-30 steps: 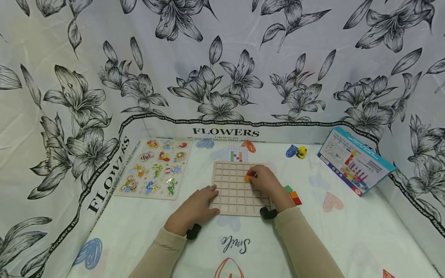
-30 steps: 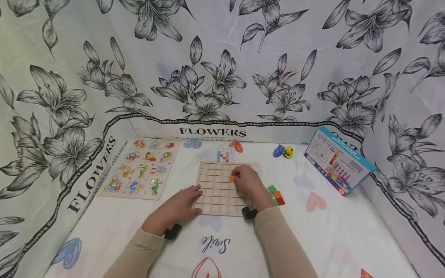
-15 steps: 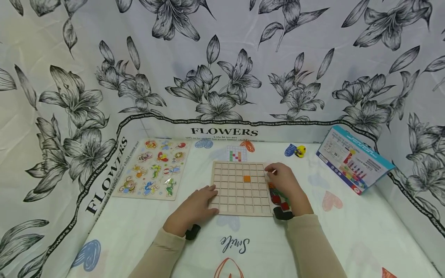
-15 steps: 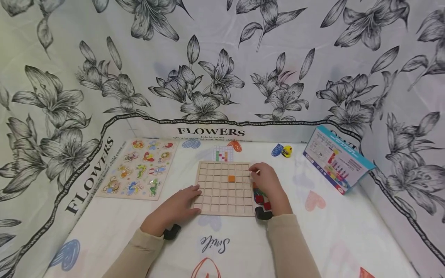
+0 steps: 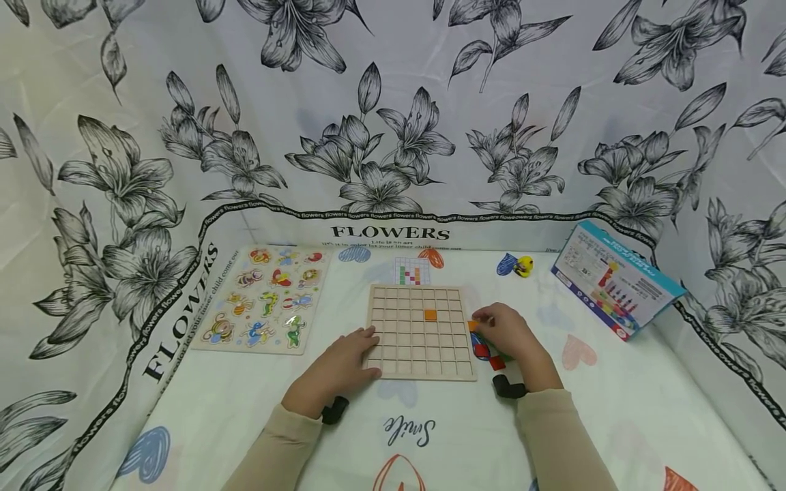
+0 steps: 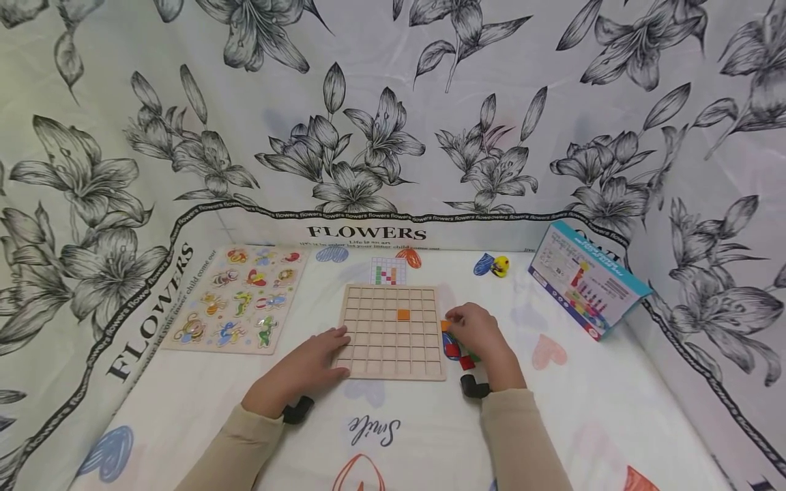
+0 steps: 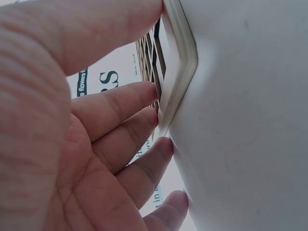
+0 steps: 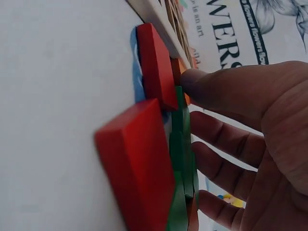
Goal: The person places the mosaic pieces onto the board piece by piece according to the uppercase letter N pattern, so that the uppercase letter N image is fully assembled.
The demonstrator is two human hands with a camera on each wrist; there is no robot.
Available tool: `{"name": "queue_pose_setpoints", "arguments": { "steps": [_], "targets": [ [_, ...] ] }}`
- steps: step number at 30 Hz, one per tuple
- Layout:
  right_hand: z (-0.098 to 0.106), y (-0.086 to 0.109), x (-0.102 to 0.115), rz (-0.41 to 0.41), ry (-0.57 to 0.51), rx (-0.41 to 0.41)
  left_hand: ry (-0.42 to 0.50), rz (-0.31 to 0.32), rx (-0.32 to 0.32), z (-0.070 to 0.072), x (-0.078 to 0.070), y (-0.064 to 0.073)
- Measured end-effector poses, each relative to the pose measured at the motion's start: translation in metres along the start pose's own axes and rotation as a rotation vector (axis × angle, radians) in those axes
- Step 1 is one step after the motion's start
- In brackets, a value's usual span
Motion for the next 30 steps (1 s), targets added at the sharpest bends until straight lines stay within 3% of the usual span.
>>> {"name": "queue_pose_setpoints", "arguments": {
  "steps": [9,20,24,27,30],
  "targets": [
    [-0.004,-0.003,-0.001,-0.013,0.041,-0.021,-0.009,-0.004,-0.007,-0.001,0.001,-0.001],
    [-0.002,-0.002,0.0,-0.05,-0.024,-0.072,-0.015,-0.005,-0.007,-0.003,0.002,-0.003],
    [-0.002,0.003,0.016,-0.04,-0.048,-0.138,-0.01,-0.004,-0.006,-0.003,0.002,-0.003],
    [-0.007,0.007,0.037,0.024,-0.092,-0.169,-0.007,-0.003,-0.005,-0.002,0.002,-0.002],
    [-0.018,0.007,0.058,0.11,-0.127,-0.15,-0.008,0.0,-0.003,-0.002,0.001,-0.002]
  ]
}}
Point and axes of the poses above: each hand's wrist, its own y-axis away from the middle knuckle, its own z-axis out of the back of the hand, x = y × z, the point moved 3 cm from there along -y, towards the middle knuckle, and after that the axes turned 3 degrees about x, right-handed, at the moved point
